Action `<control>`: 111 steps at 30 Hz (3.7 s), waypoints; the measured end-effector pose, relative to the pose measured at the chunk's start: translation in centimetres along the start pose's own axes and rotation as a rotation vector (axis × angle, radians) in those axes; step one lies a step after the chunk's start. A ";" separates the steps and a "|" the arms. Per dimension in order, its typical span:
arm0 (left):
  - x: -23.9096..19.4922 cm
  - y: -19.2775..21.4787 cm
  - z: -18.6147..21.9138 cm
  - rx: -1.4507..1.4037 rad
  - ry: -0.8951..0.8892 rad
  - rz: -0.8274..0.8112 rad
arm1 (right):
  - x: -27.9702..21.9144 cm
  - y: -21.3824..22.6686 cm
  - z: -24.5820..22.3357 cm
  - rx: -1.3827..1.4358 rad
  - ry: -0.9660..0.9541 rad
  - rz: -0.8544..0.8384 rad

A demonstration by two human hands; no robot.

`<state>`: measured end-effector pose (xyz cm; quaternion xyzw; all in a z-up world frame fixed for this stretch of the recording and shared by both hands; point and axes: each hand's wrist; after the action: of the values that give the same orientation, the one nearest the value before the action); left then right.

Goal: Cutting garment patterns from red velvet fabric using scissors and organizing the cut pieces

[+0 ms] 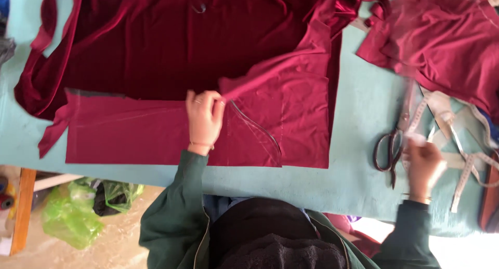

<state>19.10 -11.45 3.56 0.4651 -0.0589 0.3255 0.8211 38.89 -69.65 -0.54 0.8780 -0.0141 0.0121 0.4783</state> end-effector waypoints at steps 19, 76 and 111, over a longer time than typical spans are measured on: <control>-12.4 11.2 -6.2 0.401 -0.225 -0.188 | -6.6 -8.0 -23.9 -0.085 0.760 0.041; 2.5 -1.0 -5.8 -0.005 -0.583 -0.372 | -12.2 -0.7 -4.6 -0.156 0.001 0.161; 0.4 -3.4 -2.2 -0.120 -0.668 -0.638 | -27.8 -0.1 -29.3 0.654 -0.096 -0.457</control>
<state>20.94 -10.72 0.08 0.4912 -0.1929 -0.1149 0.8416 10.92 -44.63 14.25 0.9640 0.1638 -0.1319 0.1627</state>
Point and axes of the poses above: each hand's wrist, its own x-axis towards the middle knuckle, its own y-axis out of the back of the hand, z = x × y, and after that the axes turned 4 degrees about -y, right-handed
